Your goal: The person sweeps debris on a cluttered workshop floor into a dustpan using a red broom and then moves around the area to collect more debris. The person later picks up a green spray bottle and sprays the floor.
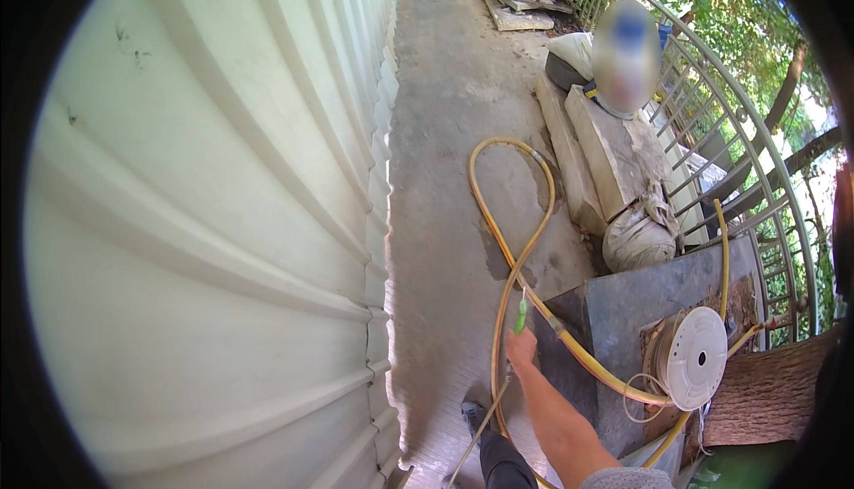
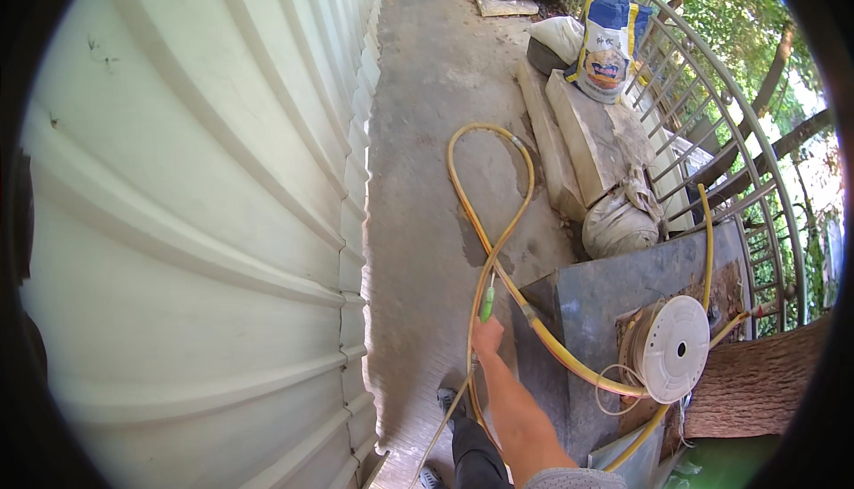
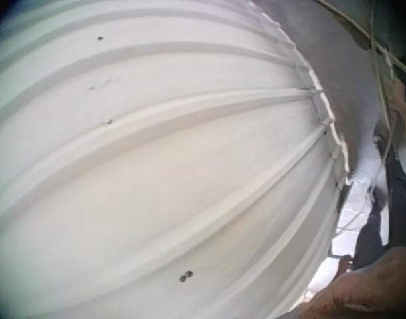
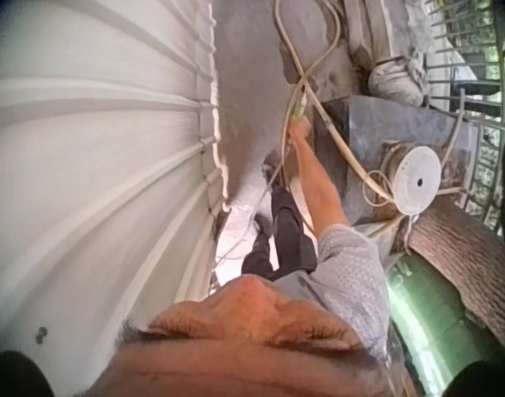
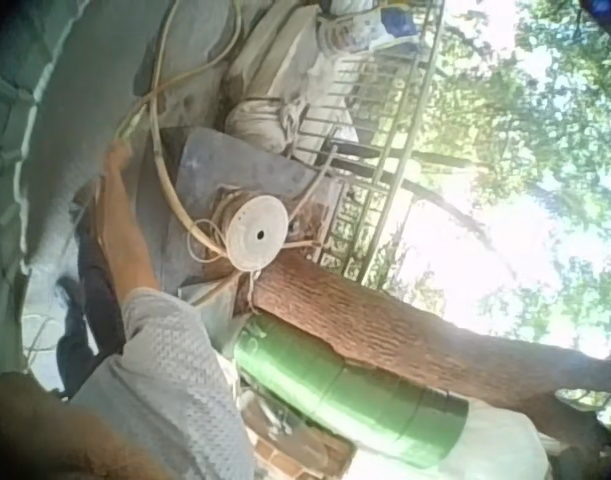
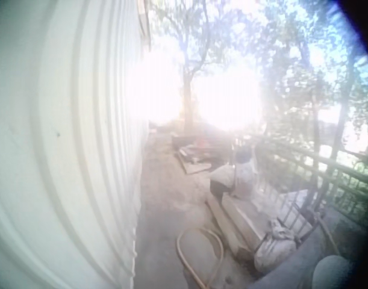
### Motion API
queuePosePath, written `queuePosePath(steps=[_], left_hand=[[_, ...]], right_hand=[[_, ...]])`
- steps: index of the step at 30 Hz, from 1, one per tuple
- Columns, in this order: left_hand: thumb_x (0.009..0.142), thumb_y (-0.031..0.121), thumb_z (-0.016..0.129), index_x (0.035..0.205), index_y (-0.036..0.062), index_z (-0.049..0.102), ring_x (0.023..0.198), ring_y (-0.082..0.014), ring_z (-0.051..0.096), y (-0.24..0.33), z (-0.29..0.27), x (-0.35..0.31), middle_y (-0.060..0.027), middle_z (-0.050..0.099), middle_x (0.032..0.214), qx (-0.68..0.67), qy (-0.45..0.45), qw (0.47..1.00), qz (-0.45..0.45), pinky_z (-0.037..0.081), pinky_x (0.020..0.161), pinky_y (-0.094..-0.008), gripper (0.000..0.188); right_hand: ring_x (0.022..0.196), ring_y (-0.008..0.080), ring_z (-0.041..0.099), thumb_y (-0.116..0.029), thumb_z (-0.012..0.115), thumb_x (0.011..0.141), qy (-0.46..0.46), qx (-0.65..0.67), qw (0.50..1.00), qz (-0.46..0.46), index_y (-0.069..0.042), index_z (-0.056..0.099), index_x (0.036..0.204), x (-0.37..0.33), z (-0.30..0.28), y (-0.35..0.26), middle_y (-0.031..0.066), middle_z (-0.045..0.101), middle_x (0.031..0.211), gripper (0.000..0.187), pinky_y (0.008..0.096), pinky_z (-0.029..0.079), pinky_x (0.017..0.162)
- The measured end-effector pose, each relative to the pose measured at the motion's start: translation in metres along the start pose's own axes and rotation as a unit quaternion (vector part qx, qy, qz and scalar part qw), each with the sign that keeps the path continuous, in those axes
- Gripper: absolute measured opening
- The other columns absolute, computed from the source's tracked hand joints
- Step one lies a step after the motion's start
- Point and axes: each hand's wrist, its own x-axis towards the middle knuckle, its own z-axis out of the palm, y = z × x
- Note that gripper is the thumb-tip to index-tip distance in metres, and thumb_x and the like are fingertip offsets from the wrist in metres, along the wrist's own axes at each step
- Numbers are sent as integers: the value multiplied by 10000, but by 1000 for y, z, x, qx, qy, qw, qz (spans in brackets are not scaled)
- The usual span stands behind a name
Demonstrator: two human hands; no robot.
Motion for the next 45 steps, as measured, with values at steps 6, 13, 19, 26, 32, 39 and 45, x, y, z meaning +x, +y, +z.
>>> queuePosePath(steps=[6, 13, 19, 26, 32, 39, 45], left_hand=[[904, 274, 468, 910, 52, 670, 572, -181, 562, -12, -9, -18, -88, 624, 672, -1, 2, 1000, 5, 460, 503, -350, 300], [904, 274, 467, 914, 51, 670, 576, -183, 565, -47, -18, -49, -90, 626, 676, -2, -9, 1000, 30, 462, 506, -350, 301], [904, 273, 467, 918, 51, 671, 578, -184, 567, -120, -41, -92, -91, 629, 680, -11, 10, 999, 45, 464, 508, -351, 302], [904, 273, 467, 922, 50, 672, 581, -186, 570, -243, -52, -150, -94, 632, 684, 0, -8, 999, 31, 466, 511, -352, 303], [904, 272, 466, 926, 49, 672, 584, -188, 572, -358, -64, -202, -95, 634, 688, 45, -17, 999, -22, 468, 513, -352, 304], [901, 276, 464, 975, 32, 648, 605, -189, 592, -392, -56, -252, -130, 655, 722, 146, 21, 963, 224, 485, 519, -359, 314], [883, 244, 482, 966, 38, 656, 623, -167, 604, -427, -46, -303, -136, 682, 796, -80, -39, 996, 19, 502, 572, -319, 282]], right_hand=[[826, 409, 627, -256, 638, 752, -21, 0, 1000, 17, 33, 629, 835, -26, -8, 18, 252, 634, 786, 300, 472, 482, 727], [813, 388, 642, -299, 633, 763, -259, -27, 965, -19, -6, 658, 865, -123, -34, 80, 237, 648, 821, 311, 463, 507, 706], [776, 386, 637, -325, 627, 768, -234, -79, 956, -158, -26, 669, 840, -244, -53, 94, 197, 650, 750, 310, 457, 497, 704], [757, 391, 632, -336, 617, 785, -117, 24, 983, -142, 2, 641, 779, -280, -127, 33, 230, 626, 731, 339, 471, 487, 661], [768, 369, 649, -401, 620, 781, -118, -12, 987, -111, -34, 678, 803, -308, -149, 48, 200, 656, 765, 372, 466, 506, 697], [803, 378, 653, -487, 610, 770, -150, -88, 982, -74, -19, 679, 801, -413, -170, 211, 208, 661, 777, 475, 459, 511, 703], [912, 386, 634, -500, 567, 785, -188, -155, 970, 17, -24, 684, 888, -514, -211, 384, 222, 662, 908, 500, 468, 501, 796]])
